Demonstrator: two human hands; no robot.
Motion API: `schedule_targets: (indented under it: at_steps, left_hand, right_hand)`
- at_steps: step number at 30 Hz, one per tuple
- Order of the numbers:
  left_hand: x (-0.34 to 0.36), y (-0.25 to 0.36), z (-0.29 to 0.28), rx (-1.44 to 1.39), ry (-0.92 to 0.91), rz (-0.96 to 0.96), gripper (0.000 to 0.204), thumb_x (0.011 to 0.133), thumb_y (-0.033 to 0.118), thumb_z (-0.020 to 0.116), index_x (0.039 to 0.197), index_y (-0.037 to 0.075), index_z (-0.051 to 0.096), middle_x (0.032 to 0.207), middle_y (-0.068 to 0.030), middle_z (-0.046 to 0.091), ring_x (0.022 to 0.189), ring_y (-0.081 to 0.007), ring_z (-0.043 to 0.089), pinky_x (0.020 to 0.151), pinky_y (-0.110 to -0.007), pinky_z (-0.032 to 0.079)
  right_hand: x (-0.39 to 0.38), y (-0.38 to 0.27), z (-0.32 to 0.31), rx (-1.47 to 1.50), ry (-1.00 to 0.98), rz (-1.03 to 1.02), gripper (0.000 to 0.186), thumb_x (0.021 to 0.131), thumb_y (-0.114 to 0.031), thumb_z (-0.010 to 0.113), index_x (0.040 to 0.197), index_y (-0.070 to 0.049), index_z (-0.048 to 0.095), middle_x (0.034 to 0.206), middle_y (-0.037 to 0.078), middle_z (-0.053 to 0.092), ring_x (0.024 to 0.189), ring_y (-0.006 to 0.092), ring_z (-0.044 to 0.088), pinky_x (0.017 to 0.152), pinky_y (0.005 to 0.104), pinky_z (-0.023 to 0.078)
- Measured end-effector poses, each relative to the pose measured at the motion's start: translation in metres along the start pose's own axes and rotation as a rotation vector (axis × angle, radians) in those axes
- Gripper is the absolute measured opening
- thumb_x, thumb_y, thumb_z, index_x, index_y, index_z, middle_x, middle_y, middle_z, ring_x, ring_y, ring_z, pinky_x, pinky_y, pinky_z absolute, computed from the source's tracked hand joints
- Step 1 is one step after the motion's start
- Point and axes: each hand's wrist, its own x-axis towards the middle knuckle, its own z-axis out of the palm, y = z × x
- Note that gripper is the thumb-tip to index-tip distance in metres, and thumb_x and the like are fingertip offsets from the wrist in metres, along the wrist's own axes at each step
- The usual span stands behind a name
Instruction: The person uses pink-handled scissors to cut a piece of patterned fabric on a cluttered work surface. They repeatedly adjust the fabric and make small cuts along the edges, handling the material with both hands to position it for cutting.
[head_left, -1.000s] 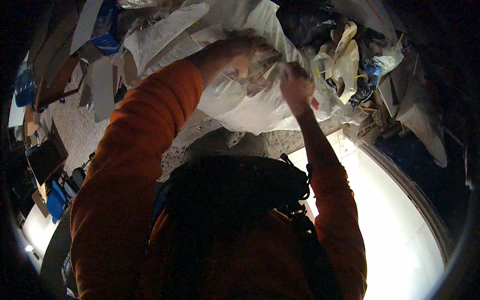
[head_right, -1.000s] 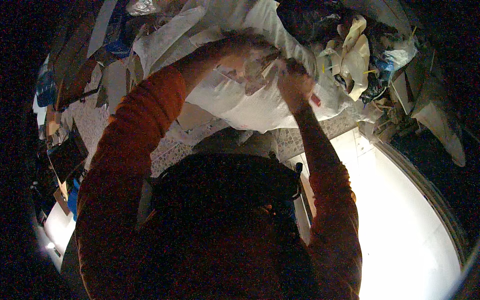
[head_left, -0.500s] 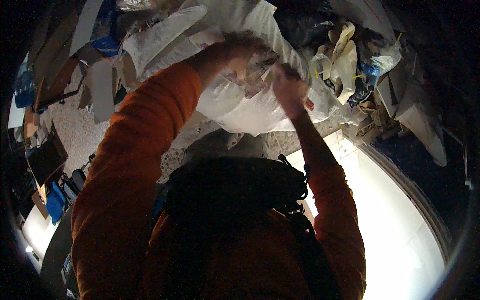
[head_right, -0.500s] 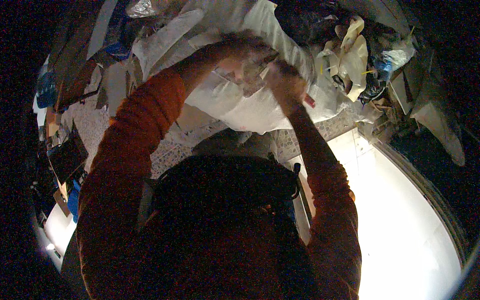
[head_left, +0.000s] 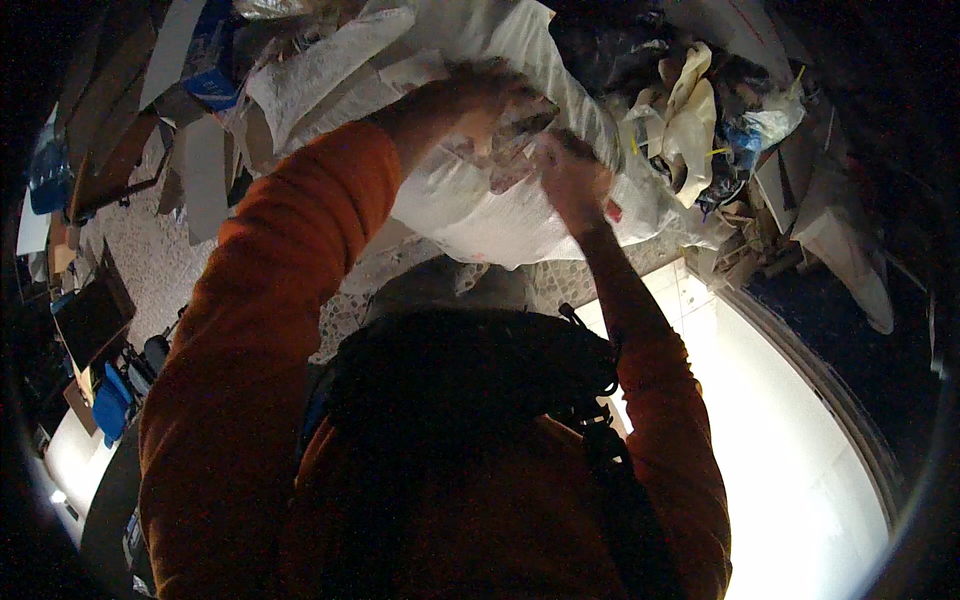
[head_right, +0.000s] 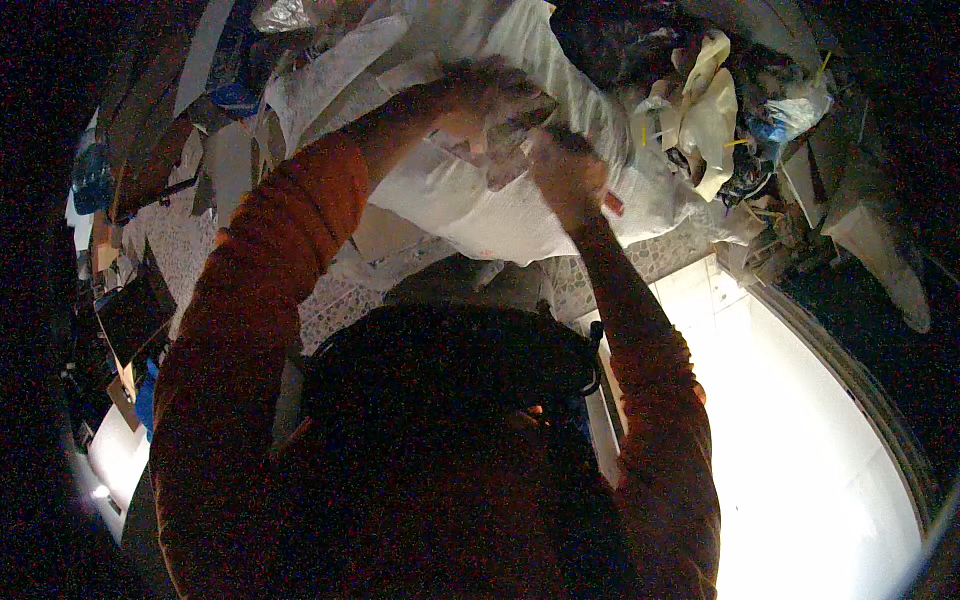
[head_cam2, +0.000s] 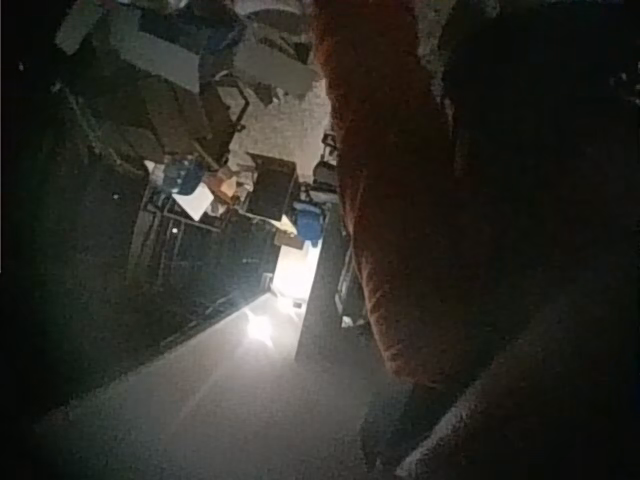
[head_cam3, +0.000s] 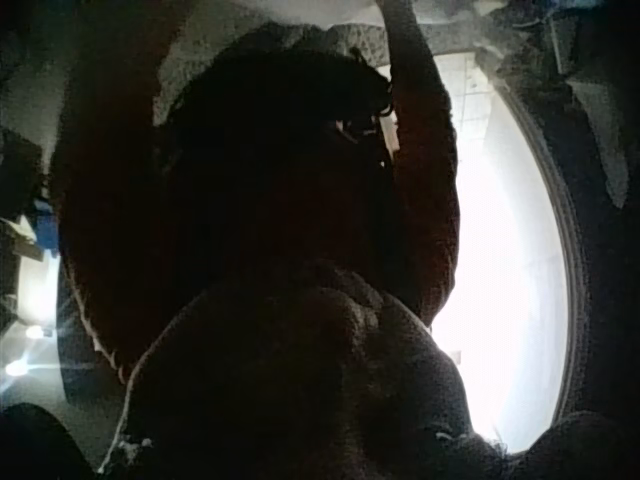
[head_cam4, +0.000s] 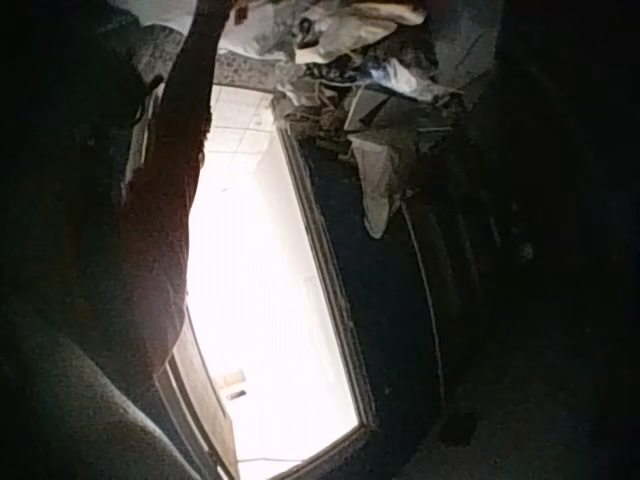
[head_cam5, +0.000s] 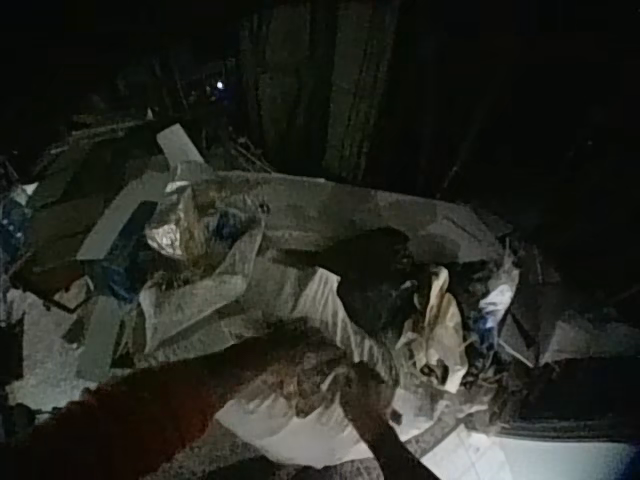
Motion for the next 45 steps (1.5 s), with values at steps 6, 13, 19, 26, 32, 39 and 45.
schedule_targets:
  at_steps: [6, 13, 19, 26, 32, 39, 45]
  left_hand:
    - [0.005, -0.005, 0.01, 0.042, -0.006, -0.005, 0.127, 0.042, 0.031, 0.094, 0.155, 0.027, 0.036, 0.152, -0.0094, 0.046, 0.138, -0.0357, 0.043, 0.116, -0.05, 0.036]
    - [0.002, 0.004, 0.001, -0.059, 0.033, -0.023, 0.127, 0.04, 0.027, 0.095, 0.153, 0.034, 0.04, 0.149, -0.0099, 0.05, 0.136, -0.0375, 0.045, 0.115, -0.051, 0.038]
    - [0.007, 0.001, 0.005, -0.065, -0.001, -0.036, 0.127, 0.038, 0.025, 0.096, 0.152, 0.032, 0.042, 0.148, -0.0104, 0.05, 0.135, -0.0372, 0.046, 0.114, -0.052, 0.039]
    - [0.004, 0.002, 0.003, -0.021, 0.046, -0.022, 0.126, 0.036, 0.024, 0.095, 0.151, 0.028, 0.044, 0.151, -0.0105, 0.048, 0.137, -0.0368, 0.044, 0.113, -0.053, 0.039]
    - [0.011, -0.012, 0.018, -0.094, 0.038, -0.005, 0.125, 0.036, 0.026, 0.095, 0.151, 0.022, 0.045, 0.15, -0.0111, 0.048, 0.137, -0.0365, 0.044, 0.116, -0.049, 0.036]
    - [0.012, -0.003, 0.005, -0.046, 0.024, 0.03, 0.12, 0.038, 0.024, 0.094, 0.148, 0.017, 0.048, 0.142, -0.0127, 0.055, 0.133, -0.0352, 0.048, 0.115, -0.049, 0.037]
    - [0.013, -0.013, 0.007, -0.131, 0.011, 0.063, 0.115, 0.041, 0.025, 0.094, 0.146, 0.015, 0.049, 0.144, -0.011, 0.054, 0.133, -0.0362, 0.049, 0.114, -0.049, 0.038]
  right_hand:
    - [-0.001, -0.016, -0.026, 0.326, -0.14, 0.055, 0.019, 0.09, -0.02, 0.068, 0.105, -0.01, 0.071, 0.102, 0.015, 0.072, 0.09, 0.0327, 0.07, 0.08, 0.0393, 0.055]
    - [0.024, 0.019, -0.017, 0.279, -0.131, 0.29, 0.031, 0.093, -0.036, 0.066, 0.101, -0.006, 0.071, 0.096, 0.019, 0.073, 0.092, 0.0386, 0.07, 0.079, 0.0437, 0.054]
    - [0.019, -0.001, -0.018, 0.23, -0.169, 0.248, 0.034, 0.094, -0.041, 0.06, 0.102, -0.009, 0.07, 0.099, 0.022, 0.072, 0.09, 0.0424, 0.069, 0.08, 0.0493, 0.054]
    - [0.02, -0.01, -0.029, 0.249, -0.182, 0.327, 0.035, 0.095, -0.042, 0.065, 0.103, -0.009, 0.071, 0.099, 0.02, 0.072, 0.094, 0.0394, 0.07, 0.08, 0.0446, 0.054]
    - [0.018, 0.001, -0.013, 0.229, -0.134, 0.303, 0.029, 0.094, -0.038, 0.063, 0.103, -0.012, 0.071, 0.091, 0.02, 0.073, 0.085, 0.0404, 0.071, 0.074, 0.0493, 0.055]
    - [0.013, -0.005, -0.022, 0.247, -0.162, 0.302, 0.026, 0.094, -0.036, 0.061, 0.102, -0.013, 0.071, 0.092, 0.017, 0.073, 0.086, 0.0409, 0.07, 0.075, 0.0494, 0.055]
    - [0.012, -0.012, -0.017, 0.223, -0.184, 0.375, 0.028, 0.095, -0.038, 0.063, 0.104, -0.013, 0.071, 0.099, 0.017, 0.073, 0.094, 0.04, 0.069, 0.079, 0.0458, 0.054]
